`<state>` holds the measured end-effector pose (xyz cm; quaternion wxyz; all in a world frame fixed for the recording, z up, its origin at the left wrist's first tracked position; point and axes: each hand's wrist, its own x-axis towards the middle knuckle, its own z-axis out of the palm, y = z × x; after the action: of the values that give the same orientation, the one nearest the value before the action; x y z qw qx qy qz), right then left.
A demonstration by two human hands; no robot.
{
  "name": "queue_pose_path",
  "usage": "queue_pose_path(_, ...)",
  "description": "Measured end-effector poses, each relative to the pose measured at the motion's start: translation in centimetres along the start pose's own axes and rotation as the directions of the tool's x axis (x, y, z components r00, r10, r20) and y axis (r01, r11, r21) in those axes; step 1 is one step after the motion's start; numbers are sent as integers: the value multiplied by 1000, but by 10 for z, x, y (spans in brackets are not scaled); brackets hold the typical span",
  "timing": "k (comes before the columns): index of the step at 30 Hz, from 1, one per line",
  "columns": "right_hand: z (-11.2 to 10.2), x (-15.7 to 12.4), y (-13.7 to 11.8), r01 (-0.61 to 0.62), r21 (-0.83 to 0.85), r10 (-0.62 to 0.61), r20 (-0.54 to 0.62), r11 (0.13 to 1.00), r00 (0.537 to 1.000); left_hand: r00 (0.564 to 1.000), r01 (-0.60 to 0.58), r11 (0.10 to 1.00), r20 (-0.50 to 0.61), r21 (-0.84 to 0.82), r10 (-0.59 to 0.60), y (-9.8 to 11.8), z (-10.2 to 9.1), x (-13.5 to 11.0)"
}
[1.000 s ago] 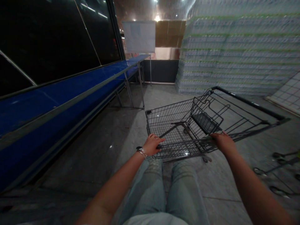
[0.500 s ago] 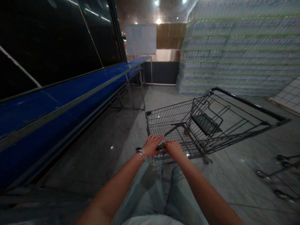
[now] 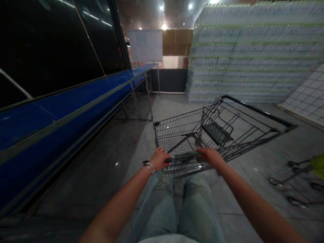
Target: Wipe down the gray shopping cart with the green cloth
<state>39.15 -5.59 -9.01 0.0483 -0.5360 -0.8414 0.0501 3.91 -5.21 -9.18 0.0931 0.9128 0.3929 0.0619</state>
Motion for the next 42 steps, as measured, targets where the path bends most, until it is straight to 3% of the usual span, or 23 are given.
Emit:
queue_pose_path(3, -23, -34, 92, -98, -24, 98, -1, 995, 995, 1000, -11, 1000, -8, -27, 11, -5, 0, 0)
queue_pose_path(5, -41, -55, 141, -229, -91, 229, -14, 969, 973, 1000, -16, 999, -13, -49, 15, -7, 0, 0)
queue_pose_path(7, -56, -67, 171, -352, -167, 358, 7, 921, 934, 1000, -25, 998, -21, -66, 23, -9, 0, 1)
queue_pose_path(9, -65, -68, 181, -404, -235, 431, 72, 884, 900, 999, -27, 997, -30, -76, 25, -9, 1, 1)
queue_pose_path(12, -65, -59, 166, -393, -292, 447, 144, 872, 883, 999, -15, 997, -44, -70, 12, -11, 2, 2)
queue_pose_path(16, -53, -41, 114, -310, -299, 369, 164, 902, 915, 997, 3, 999, -71, -44, -6, -18, 2, 6)
queue_pose_path(20, -39, -12, 34, -184, -226, 223, 160, 957, 962, 999, -6, 1000, -42, -26, 5, -26, 0, 10)
queue_pose_path(26, -9, 57, -118, 41, -22, -37, 166, 999, 985, 999, 37, 999, -37, 31, -36, -23, 5, 14)
queue_pose_path(28, -1, 71, -154, 50, -11, -48, 151, 999, 987, 994, 84, 995, -75, 61, -79, -20, 8, 12)
queue_pose_path(30, 4, 74, -172, 45, -9, -43, 133, 999, 990, 989, 112, 991, -111, 75, -103, -17, 9, 9)
queue_pose_path(33, 8, 61, -169, 41, -8, -41, 93, 999, 995, 988, 113, 989, -117, 95, -102, -14, 7, 2)
queue_pose_path(36, 8, 40, -140, 16, -28, -14, 51, 999, 999, 991, 99, 989, -99, 113, -88, -13, 3, -1)
queue_pose_path(39, 6, 17, -91, -37, -60, 38, 16, 997, 999, 994, 71, 992, -91, 104, -61, -14, 0, -1)
queue_pose_path(42, -1, -17, -20, -58, -50, 55, -60, 997, 997, 995, 53, 992, -91, 112, -43, -17, 1, 0)
